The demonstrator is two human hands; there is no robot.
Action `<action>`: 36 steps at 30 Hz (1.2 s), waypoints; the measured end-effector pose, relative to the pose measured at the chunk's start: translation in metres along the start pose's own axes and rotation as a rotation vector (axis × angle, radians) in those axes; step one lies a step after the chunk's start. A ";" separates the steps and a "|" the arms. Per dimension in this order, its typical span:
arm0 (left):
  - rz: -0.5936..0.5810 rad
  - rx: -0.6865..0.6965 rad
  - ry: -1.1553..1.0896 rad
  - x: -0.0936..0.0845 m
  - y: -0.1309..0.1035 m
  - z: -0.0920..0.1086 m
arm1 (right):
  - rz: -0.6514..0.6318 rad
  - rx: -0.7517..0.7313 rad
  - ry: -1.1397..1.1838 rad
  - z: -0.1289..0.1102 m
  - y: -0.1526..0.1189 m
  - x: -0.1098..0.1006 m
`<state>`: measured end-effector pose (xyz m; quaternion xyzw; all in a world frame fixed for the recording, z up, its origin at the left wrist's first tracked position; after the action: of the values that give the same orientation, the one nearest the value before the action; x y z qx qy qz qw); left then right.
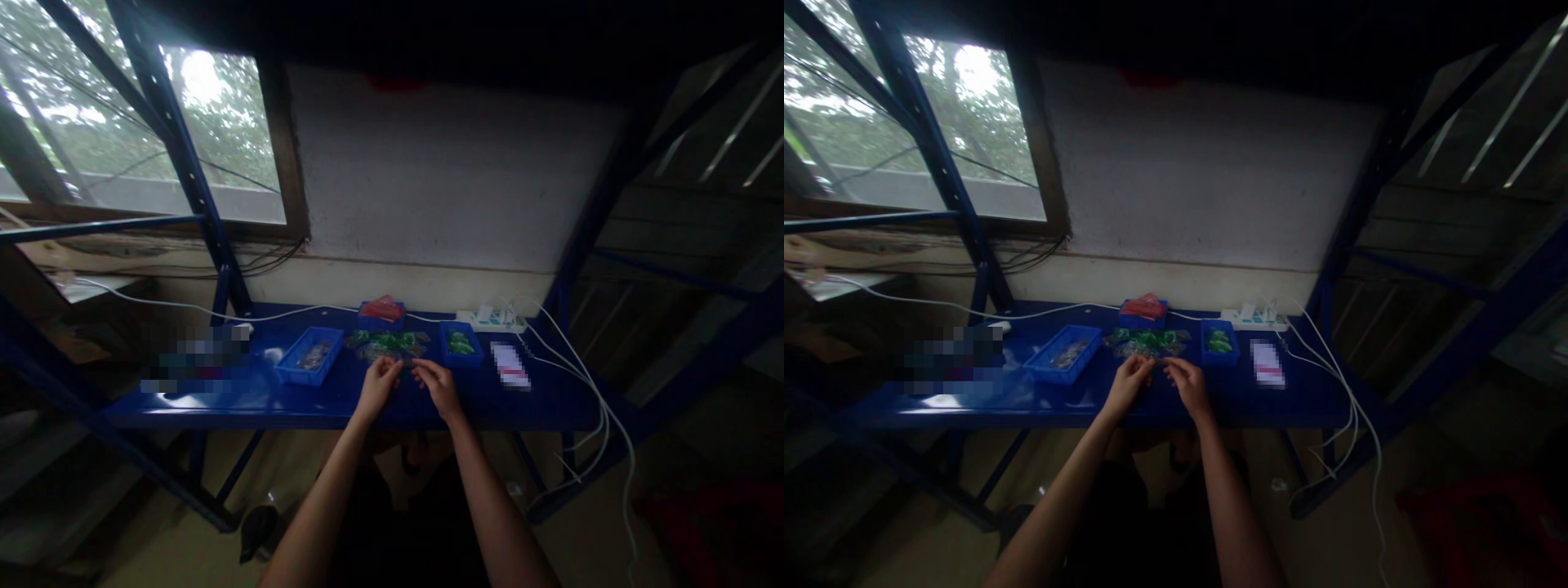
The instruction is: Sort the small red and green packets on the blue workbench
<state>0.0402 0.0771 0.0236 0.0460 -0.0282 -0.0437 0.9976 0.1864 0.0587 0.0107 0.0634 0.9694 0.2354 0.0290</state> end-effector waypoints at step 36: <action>0.474 0.259 0.444 -0.075 -0.007 0.049 | 0.010 0.002 -0.068 -0.001 0.000 0.001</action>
<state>-0.0384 0.0720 0.0677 0.1726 0.1741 0.2041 0.9477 0.1858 0.0583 0.0114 0.0761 0.9677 0.2324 0.0605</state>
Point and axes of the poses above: each hand's wrist, its own y-axis towards the middle knuckle, its own x-axis out of the palm, z = x × y, the point moved 6 cm from there along y, towards the middle knuckle, and after that the axes turned 8 degrees about -x, right-handed, at the moved point
